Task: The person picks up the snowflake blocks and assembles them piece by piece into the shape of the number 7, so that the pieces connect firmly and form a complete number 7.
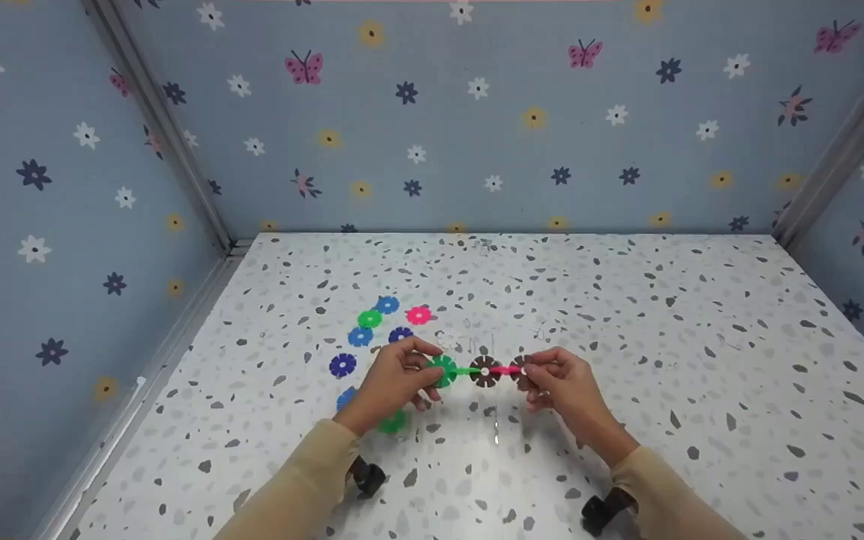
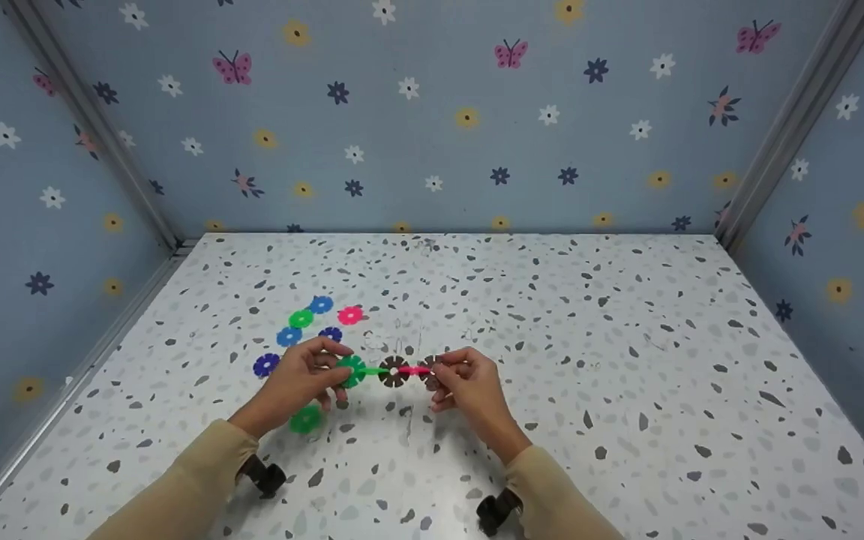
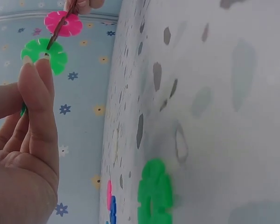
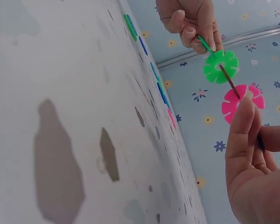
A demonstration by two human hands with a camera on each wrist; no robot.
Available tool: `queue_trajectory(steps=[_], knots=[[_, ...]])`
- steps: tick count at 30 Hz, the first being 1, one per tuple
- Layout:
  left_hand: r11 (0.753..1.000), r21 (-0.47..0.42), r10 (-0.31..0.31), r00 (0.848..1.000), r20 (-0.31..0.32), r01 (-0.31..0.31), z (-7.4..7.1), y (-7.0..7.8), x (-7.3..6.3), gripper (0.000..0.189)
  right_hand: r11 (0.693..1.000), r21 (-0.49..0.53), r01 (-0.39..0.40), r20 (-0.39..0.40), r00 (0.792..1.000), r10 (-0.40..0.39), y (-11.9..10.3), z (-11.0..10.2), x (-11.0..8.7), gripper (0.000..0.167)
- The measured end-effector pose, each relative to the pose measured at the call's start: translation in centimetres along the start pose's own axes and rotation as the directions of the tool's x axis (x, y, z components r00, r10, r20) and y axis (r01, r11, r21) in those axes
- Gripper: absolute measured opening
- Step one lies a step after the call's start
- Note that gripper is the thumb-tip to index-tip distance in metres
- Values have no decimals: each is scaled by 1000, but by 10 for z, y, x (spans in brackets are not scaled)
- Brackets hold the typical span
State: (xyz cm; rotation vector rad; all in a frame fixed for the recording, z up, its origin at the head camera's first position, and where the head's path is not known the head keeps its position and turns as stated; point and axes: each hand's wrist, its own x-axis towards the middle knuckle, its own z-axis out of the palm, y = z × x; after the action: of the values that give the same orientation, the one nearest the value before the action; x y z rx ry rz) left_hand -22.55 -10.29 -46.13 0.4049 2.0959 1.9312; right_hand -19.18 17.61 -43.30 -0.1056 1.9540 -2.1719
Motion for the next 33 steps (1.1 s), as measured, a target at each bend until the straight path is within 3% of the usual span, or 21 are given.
queue_trajectory(steps=[4, 12, 16, 19, 23, 27, 33], knots=[[1000, -10, 7, 994, -107, -8, 12, 3, -2, 24, 1000, -12, 12, -104, 995, -13, 29, -5, 18, 12], [999, -5, 34, 992, -124, -35, 22, 1, -4, 22, 999, -41, -9, -121, 993, 4, 31, -7, 22, 10], [998, 47, 37, 988, -149, -30, 25, 8, -4, 24, 997, -69, -22, -122, 992, 13, 29, -9, 23, 11], [995, 90, 45, 987, -151, -31, 24, 16, -4, 25, 995, -95, -9, -94, 996, 0, 27, -13, 25, 13], [990, 125, 73, 990, -122, -57, 20, 17, -2, 26, 987, -159, -11, 26, 1000, 16, 26, -21, 26, 24], [988, 138, 88, 992, -94, -74, 15, 15, -4, 28, 977, -211, -19, 138, 989, 49, 27, -28, 27, 29], [982, 178, 73, 993, -89, -56, 8, 14, -8, 35, 980, -193, -39, 130, 989, 65, 27, -28, 27, 25]])
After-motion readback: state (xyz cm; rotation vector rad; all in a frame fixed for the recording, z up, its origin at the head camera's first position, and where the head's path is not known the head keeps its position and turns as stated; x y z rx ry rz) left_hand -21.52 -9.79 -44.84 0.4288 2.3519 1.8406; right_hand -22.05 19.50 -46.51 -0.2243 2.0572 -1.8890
